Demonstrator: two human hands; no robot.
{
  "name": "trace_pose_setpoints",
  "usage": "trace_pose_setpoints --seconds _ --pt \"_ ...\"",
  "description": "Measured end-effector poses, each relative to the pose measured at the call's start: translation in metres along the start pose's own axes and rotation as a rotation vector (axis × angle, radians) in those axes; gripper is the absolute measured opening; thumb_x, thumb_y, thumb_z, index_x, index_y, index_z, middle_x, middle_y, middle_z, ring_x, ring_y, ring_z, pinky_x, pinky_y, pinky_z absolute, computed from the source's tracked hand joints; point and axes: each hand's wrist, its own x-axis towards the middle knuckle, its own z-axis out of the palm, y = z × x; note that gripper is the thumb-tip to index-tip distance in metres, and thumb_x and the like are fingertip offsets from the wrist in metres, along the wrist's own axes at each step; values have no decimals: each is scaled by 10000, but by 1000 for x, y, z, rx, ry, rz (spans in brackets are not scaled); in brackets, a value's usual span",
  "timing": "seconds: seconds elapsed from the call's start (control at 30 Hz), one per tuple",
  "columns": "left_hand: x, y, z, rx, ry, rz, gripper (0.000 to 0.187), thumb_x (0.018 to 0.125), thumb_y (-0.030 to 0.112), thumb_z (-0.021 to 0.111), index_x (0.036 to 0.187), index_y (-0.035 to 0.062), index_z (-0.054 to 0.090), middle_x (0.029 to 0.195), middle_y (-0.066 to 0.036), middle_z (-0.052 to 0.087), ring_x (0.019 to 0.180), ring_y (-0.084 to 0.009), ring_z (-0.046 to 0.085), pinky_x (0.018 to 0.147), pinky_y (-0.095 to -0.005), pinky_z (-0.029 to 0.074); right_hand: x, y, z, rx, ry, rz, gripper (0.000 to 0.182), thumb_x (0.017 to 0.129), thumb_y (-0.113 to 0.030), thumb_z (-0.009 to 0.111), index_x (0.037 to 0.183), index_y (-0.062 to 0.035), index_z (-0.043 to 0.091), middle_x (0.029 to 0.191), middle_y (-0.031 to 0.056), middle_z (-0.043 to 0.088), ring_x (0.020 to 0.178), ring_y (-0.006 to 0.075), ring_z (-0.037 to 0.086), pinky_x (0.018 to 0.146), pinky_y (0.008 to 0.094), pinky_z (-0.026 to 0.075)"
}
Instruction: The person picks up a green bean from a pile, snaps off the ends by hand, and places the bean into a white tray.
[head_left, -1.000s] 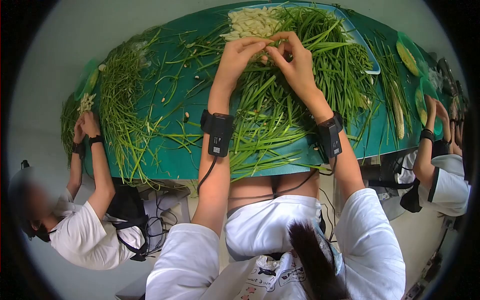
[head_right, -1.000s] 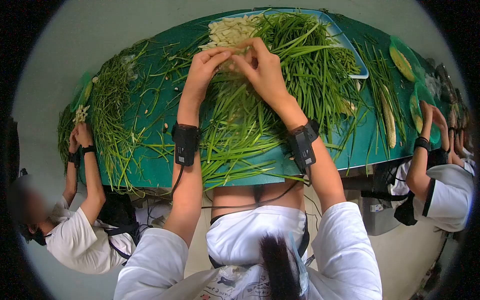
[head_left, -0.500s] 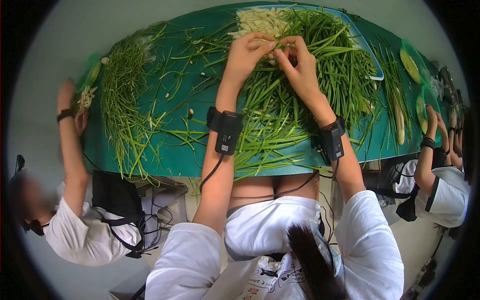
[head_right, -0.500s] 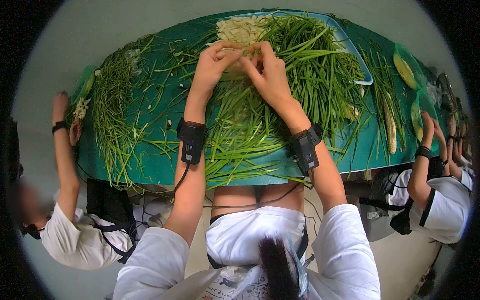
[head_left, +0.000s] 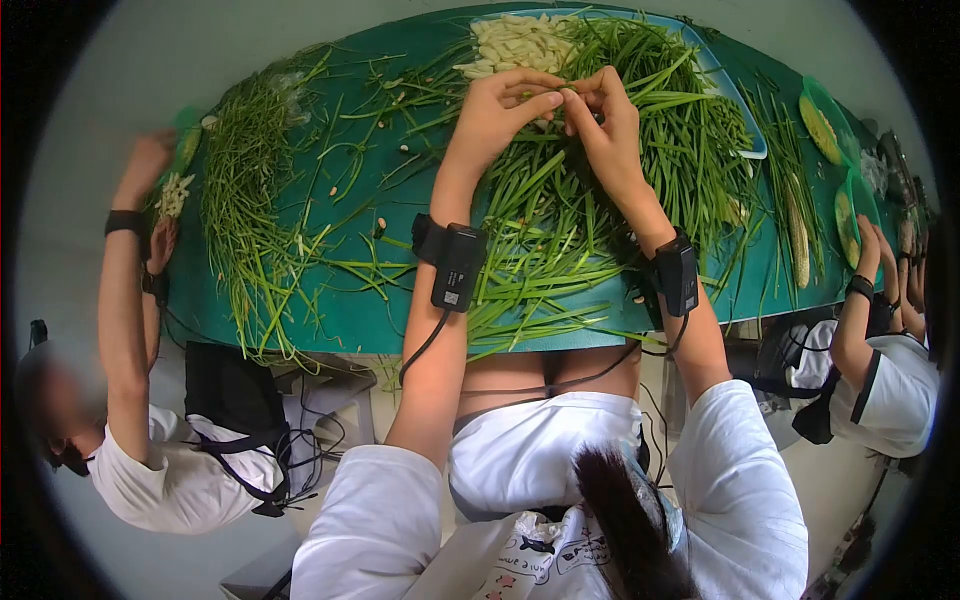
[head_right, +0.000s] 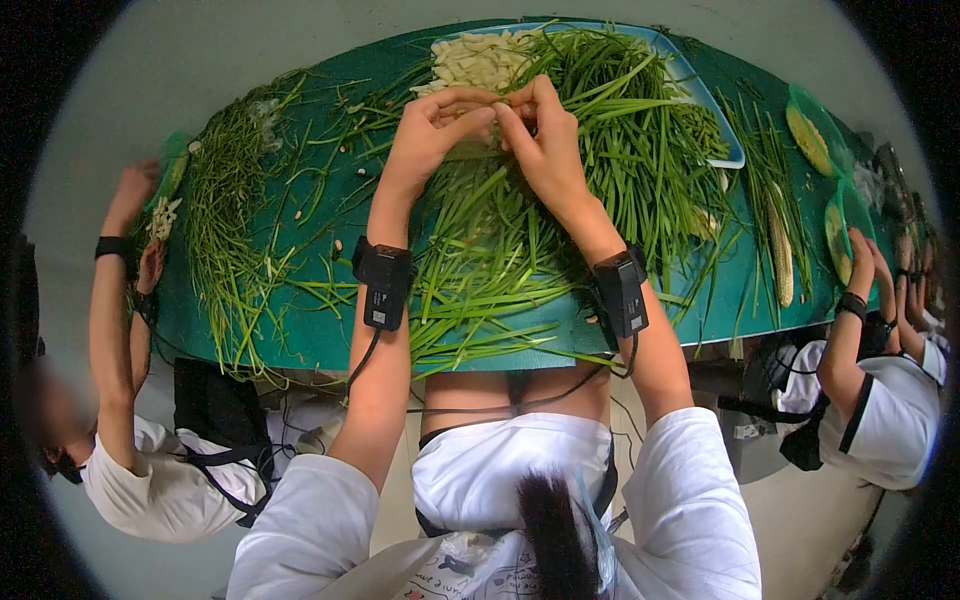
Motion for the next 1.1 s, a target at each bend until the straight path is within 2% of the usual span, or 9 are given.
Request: trace_pose_setpoints --seconds 0.4,0.47,0.53,0.73,0.8,0.87,0.93,1.0,1.1 --pt "1 -6 1 -6 24 18 215 907 131 623 1047 -32 643 916 -60 668 779 -110 608 726 -263 498 -1 -3 2 61 -25 30 141 959 -127 536 918 -23 450 616 34 554 548 68 488 501 229 363" --pt "2 -9 3 -15 47 47 213 890 156 647 981 -36 651 853 -86 682 739 -132 629 690 -259 497 0 -1 0 61 -24 30 142 955 -123 542 911 -21 454 618 36 559 547 70 493 498 227 368" --pt "3 -11 3 -16 46 34 215 891 160 645 977 -37 653 848 -86 681 737 -130 627 687 -260 494 -1 -2 0 64 -21 33 143 952 -120 549 903 -19 459 620 37 564 546 71 499 495 226 372" --pt "2 -15 2 4 121 18 255 908 210 621 958 -35 670 829 -71 678 748 -120 617 687 -265 489 -1 -5 2 -129 25 -47 139 919 -83 597 917 0 485 638 64 594 541 85 536 483 230 403" --pt "1 -14 3 -3 149 39 273 914 227 614 960 -35 676 823 -64 676 752 -115 613 687 -262 485 -2 -5 1 -202 40 -76 149 905 -79 617 919 9 497 652 91 598 536 123 551 487 244 407" --pt "0 -9 2 -105 104 -93 268 945 208 568 1044 -23 661 933 -37 672 777 -101 614 720 -255 503 -1 -3 0 -237 61 -113 147 888 -74 632 900 5 509 649 96 589 535 149 550 490 256 412" --pt "0 -9 1 -78 89 -92 268 935 217 585 1044 -15 664 938 -35 672 779 -97 612 719 -251 498 0 0 -1 -269 78 -153 146 872 -70 648 880 1 521 645 101 580 535 175 549 492 269 417" --pt "-1 -7 -1 -50 82 -88 270 924 226 601 1044 -7 667 943 -32 672 781 -94 609 718 -246 494 0 2 -3 -430 76 -251 146 832 -62 678 841 -14 541 634 97 559 541 208 534 502 293 426" --pt "-1 -2 1 -44 95 -81 282 892 235 647 1047 0 669 925 -23 670 788 -82 597 722 -241 474 1 5 -2 -381 83 -259 120 808 -55 691 863 -32 586 614 84 537 537 196 518 505 302 429"
